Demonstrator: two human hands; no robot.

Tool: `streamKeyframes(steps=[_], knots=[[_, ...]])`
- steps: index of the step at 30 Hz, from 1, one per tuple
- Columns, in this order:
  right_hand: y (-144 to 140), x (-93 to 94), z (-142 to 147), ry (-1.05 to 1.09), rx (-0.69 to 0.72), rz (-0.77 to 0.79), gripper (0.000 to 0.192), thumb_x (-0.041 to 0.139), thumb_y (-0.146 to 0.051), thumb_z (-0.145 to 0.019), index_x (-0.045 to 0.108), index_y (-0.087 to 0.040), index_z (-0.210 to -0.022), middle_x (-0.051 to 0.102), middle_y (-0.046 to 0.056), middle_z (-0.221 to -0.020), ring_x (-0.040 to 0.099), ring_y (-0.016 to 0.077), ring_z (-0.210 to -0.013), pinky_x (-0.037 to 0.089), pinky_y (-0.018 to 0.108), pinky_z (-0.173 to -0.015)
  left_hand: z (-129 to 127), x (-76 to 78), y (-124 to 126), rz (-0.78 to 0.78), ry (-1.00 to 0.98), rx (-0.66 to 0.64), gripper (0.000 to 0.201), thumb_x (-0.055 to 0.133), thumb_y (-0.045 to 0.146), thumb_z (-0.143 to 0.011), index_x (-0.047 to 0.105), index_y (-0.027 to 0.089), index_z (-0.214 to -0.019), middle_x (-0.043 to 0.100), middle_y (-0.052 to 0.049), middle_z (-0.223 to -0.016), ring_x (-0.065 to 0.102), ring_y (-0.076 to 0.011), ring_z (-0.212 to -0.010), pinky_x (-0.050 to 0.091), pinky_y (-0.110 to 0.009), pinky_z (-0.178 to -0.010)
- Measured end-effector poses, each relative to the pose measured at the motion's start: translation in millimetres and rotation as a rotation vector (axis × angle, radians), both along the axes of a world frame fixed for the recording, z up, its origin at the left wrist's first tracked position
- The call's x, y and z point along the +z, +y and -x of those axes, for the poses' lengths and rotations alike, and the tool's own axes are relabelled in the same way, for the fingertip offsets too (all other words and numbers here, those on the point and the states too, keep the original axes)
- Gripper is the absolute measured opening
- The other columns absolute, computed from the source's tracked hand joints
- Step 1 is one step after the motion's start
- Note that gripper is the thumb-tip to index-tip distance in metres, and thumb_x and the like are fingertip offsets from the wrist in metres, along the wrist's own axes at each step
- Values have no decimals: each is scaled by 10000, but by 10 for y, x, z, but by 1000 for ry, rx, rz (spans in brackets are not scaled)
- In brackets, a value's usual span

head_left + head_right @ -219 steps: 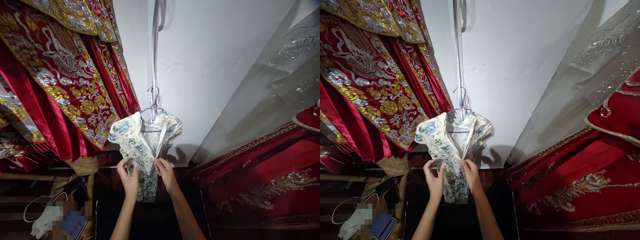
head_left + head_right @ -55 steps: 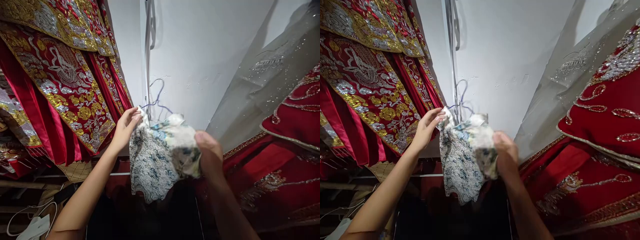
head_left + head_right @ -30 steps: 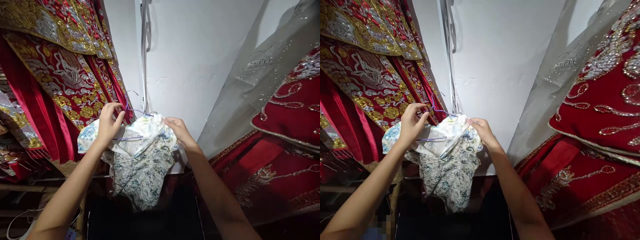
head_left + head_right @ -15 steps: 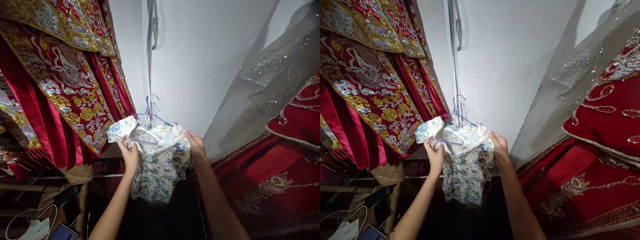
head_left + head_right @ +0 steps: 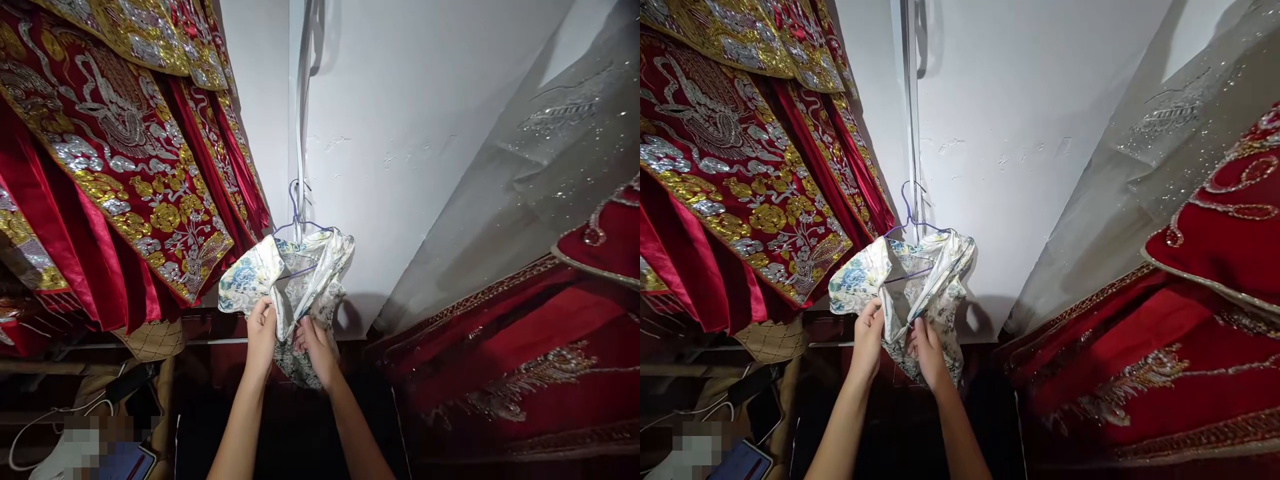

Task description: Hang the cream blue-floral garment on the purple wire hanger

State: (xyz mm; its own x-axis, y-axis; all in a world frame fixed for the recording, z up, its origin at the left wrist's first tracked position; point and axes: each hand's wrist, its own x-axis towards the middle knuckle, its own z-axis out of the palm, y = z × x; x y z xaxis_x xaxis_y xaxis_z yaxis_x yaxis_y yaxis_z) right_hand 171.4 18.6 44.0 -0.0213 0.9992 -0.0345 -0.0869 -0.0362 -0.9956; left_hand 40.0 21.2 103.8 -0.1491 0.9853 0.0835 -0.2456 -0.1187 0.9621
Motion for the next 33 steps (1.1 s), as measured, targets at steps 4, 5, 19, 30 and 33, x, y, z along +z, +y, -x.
streamKeyframes(steps=[4,5,19,30,33], knots=[[17,69,160,0,103,-50,480,499,-702,-875,528,-237,-762,533,-18,-601,491,165,-522,359,300,-515,2,100,-131,14,-56,-64,223,614,471,-874,563,259,-920,465,62,-566,449,-121,-473,370,-225,-480],[13,90,158,2,128,-55,478,501,-698,-875,527,-235,-763,542,-20,-601,485,158,-520,354,293,-513,2,115,-160,21,-81,-74,230,612,475,-874,566,259,-938,477,61,-565,466,-126,-470,382,-228,-481],[-122,127,-12,5,137,-32,242,489,-353,-896,515,-194,-714,501,-53,-509,388,84,-440,286,231,-474,-93,-686,-149,-76,14,-153,230,671,247,-790,641,183,-1009,667,-48,-937,637,-193,-911,486,-282,-843],[432,1058,-197,71,55,-103,232,573,-355,-837,619,-171,-704,538,-27,-488,384,83,-409,274,231,-416,-209,-847,-144,-226,477,-22,199,509,356,-951,588,181,-899,554,-16,-787,520,-162,-742,411,-245,-703],[741,1508,-160,137,20,-159,237,601,-362,-829,618,-155,-715,554,-23,-512,372,64,-407,253,210,-402,-143,-944,-52,-242,571,-8,212,496,358,-953,576,181,-866,556,-18,-761,531,-163,-722,411,-244,-685]])
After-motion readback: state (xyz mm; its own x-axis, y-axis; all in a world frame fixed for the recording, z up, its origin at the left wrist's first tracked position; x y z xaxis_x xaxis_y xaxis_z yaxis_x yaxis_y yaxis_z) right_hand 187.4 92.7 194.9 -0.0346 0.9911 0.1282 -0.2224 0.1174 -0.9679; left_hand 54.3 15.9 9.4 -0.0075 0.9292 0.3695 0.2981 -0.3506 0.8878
